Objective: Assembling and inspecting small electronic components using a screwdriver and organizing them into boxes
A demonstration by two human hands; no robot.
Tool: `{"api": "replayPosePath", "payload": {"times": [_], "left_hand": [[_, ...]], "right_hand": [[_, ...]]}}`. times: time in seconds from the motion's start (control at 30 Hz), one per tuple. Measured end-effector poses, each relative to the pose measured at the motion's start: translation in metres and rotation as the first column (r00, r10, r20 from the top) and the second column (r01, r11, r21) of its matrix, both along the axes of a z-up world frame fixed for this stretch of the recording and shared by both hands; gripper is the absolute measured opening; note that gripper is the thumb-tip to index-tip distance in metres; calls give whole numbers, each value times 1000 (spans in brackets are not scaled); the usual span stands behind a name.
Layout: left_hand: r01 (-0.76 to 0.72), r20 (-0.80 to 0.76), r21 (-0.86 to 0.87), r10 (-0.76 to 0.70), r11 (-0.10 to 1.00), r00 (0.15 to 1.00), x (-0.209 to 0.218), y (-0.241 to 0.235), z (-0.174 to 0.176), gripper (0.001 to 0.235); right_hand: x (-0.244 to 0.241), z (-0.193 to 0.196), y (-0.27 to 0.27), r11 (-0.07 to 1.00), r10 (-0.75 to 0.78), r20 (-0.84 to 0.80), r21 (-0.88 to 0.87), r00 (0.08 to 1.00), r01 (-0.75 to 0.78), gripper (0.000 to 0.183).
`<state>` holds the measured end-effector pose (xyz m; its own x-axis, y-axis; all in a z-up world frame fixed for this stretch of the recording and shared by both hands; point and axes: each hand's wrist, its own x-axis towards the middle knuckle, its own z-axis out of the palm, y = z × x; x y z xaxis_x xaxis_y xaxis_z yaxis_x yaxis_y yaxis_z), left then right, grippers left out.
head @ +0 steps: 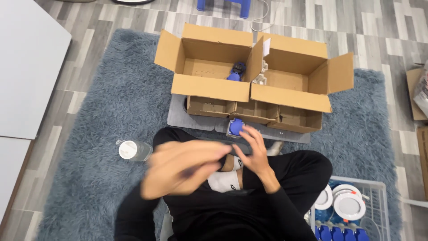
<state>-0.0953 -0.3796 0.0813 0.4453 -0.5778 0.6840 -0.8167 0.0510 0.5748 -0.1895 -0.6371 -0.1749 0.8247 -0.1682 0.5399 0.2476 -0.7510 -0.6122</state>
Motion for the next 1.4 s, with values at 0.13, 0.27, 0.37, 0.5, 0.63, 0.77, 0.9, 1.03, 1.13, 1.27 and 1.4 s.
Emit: {"api": "replayPosePath", "payload": {"times": [0.13, 0.27, 0.37, 0.5, 0.63, 0.77, 0.9, 1.03, 1.13, 1.27, 1.4], "left_hand": [[124, -180, -147, -150, 981, 972, -12, -52, -94, 14], [191, -193, -163, -221, 968, 956, -29, -73, -119, 17], [219, -222, -229, -269, 949, 937, -31, -76, -133, 21], [177, -146, -188, -206, 966, 968, -20, -67, -133, 30], [7, -217, -166, -44, 986, 975, 9, -32, -151, 64], [-261, -221, 16, 258, 965, 941, 49, 22, -182, 49], [-362, -186, 93, 374, 927, 909, 65, 52, -217, 31], [-492, -248, 102, 501, 865, 829, 71, 53, -254, 15], [-569, -279, 111, 575, 815, 769, 69, 48, -277, 12], [-629, -322, 135, 634, 766, 703, 67, 42, -302, 16], [-626, -273, 191, 654, 756, 706, 68, 38, -312, 18]], "right_hand": [[-20, 47, 16, 936, 209, 64, 277, 976, -218, 45], [-66, -27, 11, 902, 333, 25, 284, 943, -326, 36], [-56, -14, 18, 888, 348, 43, 306, 937, -344, 23], [-42, 12, 13, 878, 393, 49, 277, 918, -391, 30], [-15, 94, 2, 910, 376, -67, 216, 924, -355, 30], [-8, 136, -23, 922, 188, -230, 377, 955, -91, 28], [1, 132, -51, 914, 233, 243, 277, 942, -297, 97], [18, 126, -67, 965, 188, 313, 116, 931, -234, 77], [31, 124, -59, 964, 195, 306, 117, 932, -240, 60], [42, 109, -50, 978, 172, 281, 65, 944, -198, 50], [49, 84, -53, 995, 59, 126, 69, 990, -68, 38]]}}
